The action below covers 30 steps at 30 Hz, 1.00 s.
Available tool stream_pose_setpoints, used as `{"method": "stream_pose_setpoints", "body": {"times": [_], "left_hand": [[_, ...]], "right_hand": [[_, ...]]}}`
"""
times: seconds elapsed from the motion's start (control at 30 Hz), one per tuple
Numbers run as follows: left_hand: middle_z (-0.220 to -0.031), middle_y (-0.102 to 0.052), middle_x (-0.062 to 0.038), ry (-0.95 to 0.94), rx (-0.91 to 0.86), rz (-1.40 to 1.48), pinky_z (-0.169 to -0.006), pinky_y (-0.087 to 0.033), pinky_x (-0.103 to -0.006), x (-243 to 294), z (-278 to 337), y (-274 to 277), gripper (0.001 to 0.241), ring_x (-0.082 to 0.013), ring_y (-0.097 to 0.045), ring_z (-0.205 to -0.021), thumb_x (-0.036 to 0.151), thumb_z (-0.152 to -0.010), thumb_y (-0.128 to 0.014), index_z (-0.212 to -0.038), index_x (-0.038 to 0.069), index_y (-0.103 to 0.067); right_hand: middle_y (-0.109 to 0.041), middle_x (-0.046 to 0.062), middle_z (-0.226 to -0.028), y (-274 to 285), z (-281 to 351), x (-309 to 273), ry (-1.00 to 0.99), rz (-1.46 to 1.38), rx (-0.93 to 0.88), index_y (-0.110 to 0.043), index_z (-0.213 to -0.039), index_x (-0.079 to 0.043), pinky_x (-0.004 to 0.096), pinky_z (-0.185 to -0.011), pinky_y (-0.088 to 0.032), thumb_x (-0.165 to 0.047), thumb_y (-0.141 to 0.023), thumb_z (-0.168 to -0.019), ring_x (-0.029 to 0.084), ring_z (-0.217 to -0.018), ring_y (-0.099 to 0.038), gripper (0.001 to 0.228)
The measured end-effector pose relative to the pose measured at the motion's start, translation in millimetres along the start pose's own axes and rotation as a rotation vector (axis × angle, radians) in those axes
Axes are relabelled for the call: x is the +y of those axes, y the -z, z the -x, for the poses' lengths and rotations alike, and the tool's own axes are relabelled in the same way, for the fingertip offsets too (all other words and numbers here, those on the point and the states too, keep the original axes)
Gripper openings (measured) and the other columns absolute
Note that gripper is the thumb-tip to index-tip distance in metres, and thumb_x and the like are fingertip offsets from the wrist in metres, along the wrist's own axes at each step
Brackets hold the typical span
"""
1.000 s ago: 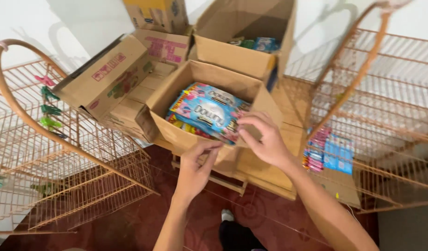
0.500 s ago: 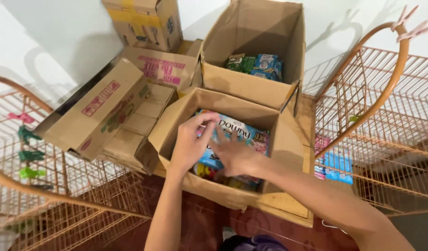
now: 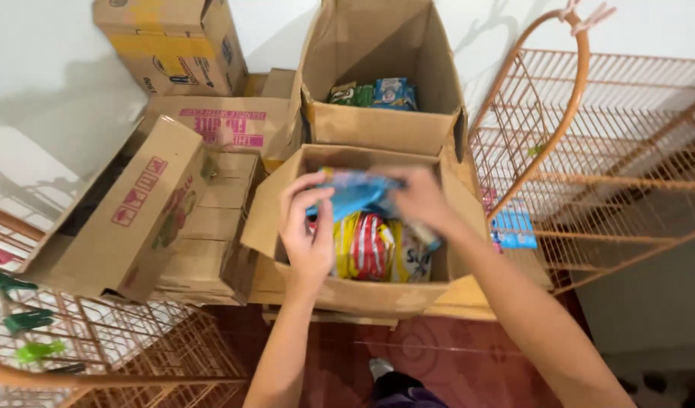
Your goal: Take detergent packets from cardboard boxes and organize them onto a wire rack shelf.
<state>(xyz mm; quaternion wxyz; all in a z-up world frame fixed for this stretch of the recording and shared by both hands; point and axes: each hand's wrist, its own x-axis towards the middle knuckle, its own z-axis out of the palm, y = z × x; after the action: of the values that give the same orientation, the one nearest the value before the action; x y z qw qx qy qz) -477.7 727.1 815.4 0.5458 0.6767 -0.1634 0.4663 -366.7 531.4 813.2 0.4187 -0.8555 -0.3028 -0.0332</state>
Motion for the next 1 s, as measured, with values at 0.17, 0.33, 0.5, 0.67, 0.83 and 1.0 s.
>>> {"method": "stream_pose_setpoints", "body": {"times": [0.17, 0.33, 0.5, 0.67, 0.83, 1.0], "left_hand": [[-0.141, -0.055, -0.013, 0.342, -0.045, 0.316, -0.101, -0.053, -0.0378, -5.7, 36.6, 26.3, 0.033, -0.0285, -0.062, -0.121, 0.01, -0.103, -0.063, -0.135, 0.005, -0.057], [-0.147, -0.051, -0.016, 0.987, -0.212, 0.843, -0.103, -0.051, -0.0557, -12.4, 55.9, 19.4, 0.057, -0.0375, -0.058, -0.129, 0.043, -0.1, -0.054, -0.146, 0.011, -0.043], [-0.159, -0.042, -0.008, 1.136, -0.225, 1.334, -0.11, -0.038, -0.0696, 29.7, 64.4, 34.6, 0.077, -0.0335, -0.048, -0.139, 0.068, -0.091, -0.041, -0.154, 0.024, -0.034], [-0.154, -0.048, -0.014, 1.1, -0.187, 1.586, -0.107, -0.036, -0.0687, 34.8, 80.9, 59.5, 0.087, -0.0405, -0.047, -0.138, 0.067, -0.089, -0.055, -0.156, 0.014, -0.039], [-0.146, -0.057, -0.012, 1.184, 0.017, 1.61, -0.115, -0.041, -0.0551, 37.2, 105.1, 70.9, 0.072, -0.0343, -0.053, -0.135, 0.043, -0.087, -0.058, -0.149, 0.009, -0.047], [-0.132, -0.066, -0.016, 1.299, 0.036, 1.522, -0.105, -0.048, -0.0536, 25.7, 129.6, 78.8, 0.065, -0.0348, -0.063, -0.12, 0.034, -0.083, -0.057, -0.141, 0.004, -0.054]], "right_hand": [[-0.078, 0.006, -0.115, 25.6, 25.5, -31.4, -0.206, -0.279, 0.273, -0.075, -0.122, -0.006, 0.028, -0.095, -0.056, 0.004, -0.065, -0.08, 0.013, -0.104, -0.072, 0.045], [-0.078, 0.009, -0.113, 39.8, 74.1, -109.8, -0.147, -0.344, 0.394, -0.074, -0.125, -0.002, 0.027, -0.093, -0.056, 0.008, -0.062, -0.08, 0.014, -0.101, -0.072, 0.048], [-0.078, 0.009, -0.113, 23.5, 129.9, -149.6, -0.165, -0.45, 0.429, -0.074, -0.122, 0.0, 0.028, -0.093, -0.059, 0.007, -0.065, -0.082, 0.014, -0.099, -0.072, 0.042], [-0.077, 0.013, -0.121, 13.9, 153.7, -165.2, -0.036, -0.139, -0.034, -0.073, -0.123, -0.001, 0.03, -0.097, -0.051, -0.003, -0.087, -0.075, 0.015, -0.11, -0.069, 0.05], [-0.077, 0.011, -0.122, 28.5, 158.3, -137.8, -0.062, -0.153, -0.142, -0.072, -0.126, -0.003, 0.028, -0.092, -0.056, -0.007, -0.085, -0.075, 0.013, -0.105, -0.07, 0.052], [-0.08, 0.012, -0.108, 57.4, 163.6, -140.2, -0.167, -0.174, 0.124, -0.077, -0.123, 0.0, 0.027, -0.078, -0.057, -0.009, -0.069, -0.098, 0.011, -0.088, -0.068, 0.027]]}}
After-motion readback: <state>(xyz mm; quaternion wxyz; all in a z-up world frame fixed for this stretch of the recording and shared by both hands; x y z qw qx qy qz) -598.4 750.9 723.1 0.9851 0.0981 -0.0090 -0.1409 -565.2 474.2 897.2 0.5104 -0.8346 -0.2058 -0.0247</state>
